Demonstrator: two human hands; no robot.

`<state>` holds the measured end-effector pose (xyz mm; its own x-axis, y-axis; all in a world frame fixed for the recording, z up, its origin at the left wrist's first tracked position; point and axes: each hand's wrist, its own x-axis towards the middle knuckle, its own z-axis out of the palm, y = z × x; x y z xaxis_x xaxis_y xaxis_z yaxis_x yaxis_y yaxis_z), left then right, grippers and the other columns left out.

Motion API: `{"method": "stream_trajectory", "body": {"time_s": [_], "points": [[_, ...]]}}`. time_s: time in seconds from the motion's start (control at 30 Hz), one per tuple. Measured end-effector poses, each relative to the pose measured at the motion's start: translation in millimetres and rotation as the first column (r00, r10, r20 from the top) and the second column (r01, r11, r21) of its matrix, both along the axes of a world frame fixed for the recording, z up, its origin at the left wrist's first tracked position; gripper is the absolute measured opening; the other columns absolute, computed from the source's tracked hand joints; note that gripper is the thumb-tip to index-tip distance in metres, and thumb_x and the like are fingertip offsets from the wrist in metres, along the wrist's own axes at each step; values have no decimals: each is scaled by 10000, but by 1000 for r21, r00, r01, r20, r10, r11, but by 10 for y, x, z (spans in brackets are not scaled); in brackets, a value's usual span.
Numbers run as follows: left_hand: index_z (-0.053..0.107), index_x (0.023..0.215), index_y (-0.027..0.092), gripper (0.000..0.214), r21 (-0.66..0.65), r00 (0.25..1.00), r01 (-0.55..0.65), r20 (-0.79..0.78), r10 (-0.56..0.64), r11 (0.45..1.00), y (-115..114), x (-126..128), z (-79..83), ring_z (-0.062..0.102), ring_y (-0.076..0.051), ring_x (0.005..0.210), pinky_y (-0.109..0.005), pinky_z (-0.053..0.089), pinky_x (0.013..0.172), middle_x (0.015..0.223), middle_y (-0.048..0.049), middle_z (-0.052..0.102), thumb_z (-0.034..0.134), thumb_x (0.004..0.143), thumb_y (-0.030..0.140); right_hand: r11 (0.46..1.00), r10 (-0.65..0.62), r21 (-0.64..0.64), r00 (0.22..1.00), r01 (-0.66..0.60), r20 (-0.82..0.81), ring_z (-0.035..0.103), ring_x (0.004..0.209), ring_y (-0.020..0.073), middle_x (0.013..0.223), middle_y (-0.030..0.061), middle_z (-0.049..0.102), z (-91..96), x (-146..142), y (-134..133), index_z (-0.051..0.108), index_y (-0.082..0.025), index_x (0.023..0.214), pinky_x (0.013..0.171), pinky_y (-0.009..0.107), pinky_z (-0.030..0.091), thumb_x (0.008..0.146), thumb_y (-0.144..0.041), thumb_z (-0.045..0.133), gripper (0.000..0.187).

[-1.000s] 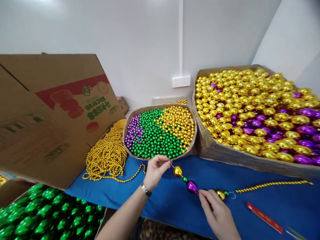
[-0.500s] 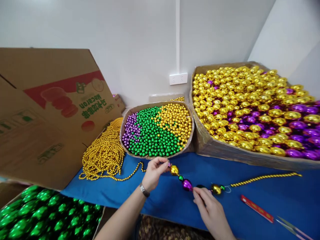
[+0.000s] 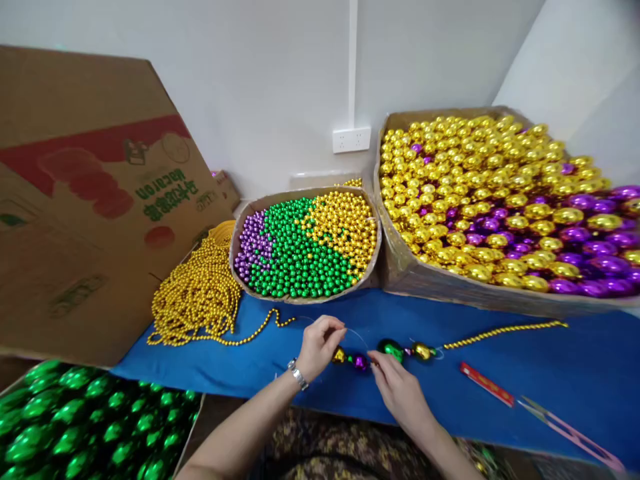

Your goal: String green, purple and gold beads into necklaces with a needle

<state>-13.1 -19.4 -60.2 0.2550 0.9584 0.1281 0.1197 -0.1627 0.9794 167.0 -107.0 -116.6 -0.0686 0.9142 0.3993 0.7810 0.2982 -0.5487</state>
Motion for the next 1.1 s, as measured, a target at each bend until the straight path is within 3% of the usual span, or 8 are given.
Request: {"method": "stream_trajectory", "body": {"time_s": [0.07, 0.13, 0.27, 0.37, 0.5, 0.67, 0.93, 1.1], "points": [[638, 780, 166, 194, -55, 984, -141, 101, 146, 988, -50, 75, -175, 634, -160, 700, -275, 514, 666, 779, -65, 672, 641, 766, 359, 1000, -12, -12, 1000, 12, 5, 646, 925, 179, 1009, 93, 639, -60, -60, -26, 564, -196, 1112, 776, 279, 548, 948, -247, 319, 299], [614, 805, 158, 230, -198, 919, -255, 255, 301, 946, -75, 139, -298, 655, -173, 705, -286, 524, 657, 760, -59, 669, 648, 757, 380, 999, -30, -23, 999, 30, 15, 631, 963, 194, 1060, 116, 606, -112, -108, -55, 551, -186, 1148, 786, 293, 547, 949, -260, 321, 314], [577, 798, 147, 261, -435, 713, -265, 513, 478, 861, -10, 213, -299, 674, -178, 711, -286, 524, 648, 760, -47, 661, 657, 747, 390, 999, -24, -35, 998, 26, 54, 653, 819, 158, 1066, 121, 565, -141, -142, -65, 509, -181, 1227, 684, 248, 559, 949, -297, 338, 347], [579, 779, 140, 253, -476, 626, -210, 606, 492, 854, 66, 261, -188, 675, -173, 699, -277, 517, 644, 739, -51, 661, 643, 759, 384, 998, -50, -25, 993, 53, 106, 643, 698, 137, 1012, 115, 553, -145, -172, -22, 541, -184, 1202, 546, 223, 539, 949, -327, 338, 354], [596, 769, 131, 267, -462, 599, -176, 651, 466, 870, 91, 350, -99, 676, -183, 698, -282, 512, 645, 735, -61, 663, 624, 771, 396, 990, -139, -10, 972, 143, 192, 637, 667, 148, 1054, 129, 555, -164, -230, 58, 599, -183, 1108, 475, 225, 501, 939, -327, 357, 328], [613, 783, 131, 268, -433, 565, -177, 691, 451, 884, 67, 465, -88, 674, -200, 753, -313, 511, 690, 785, -75, 664, 589, 799, 398, 979, -190, -17, 939, 204, 288, 597, 521, 131, 970, 81, 605, -160, -240, 122, 610, -210, 1094, 372, 219, 403, 922, -323, 383, 306], [641, 789, 147, 215, -378, 641, -182, 655, 401, 908, -146, 563, -267, 633, -200, 927, -335, 473, 848, 954, -77, 634, 601, 805, 358, 972, -215, -27, 933, 232, 290, 612, 542, 129, 941, 73, 611, -178, -178, 161, 614, -199, 1078, 378, 209, 397, 926, -321, 371, 312], [639, 818, 154, 188, -309, 799, -204, 496, 340, 929, -200, 496, -391, 624, -211, 935, -341, 477, 842, 1006, -81, 617, 690, 735, 315, 975, -203, -43, 949, 219, 243, 637, 593, 152, 935, 82, 615, -177, -176, 168, 612, -187, 1081, 393, 223, 440, 927, -323, 367, 320]]}}
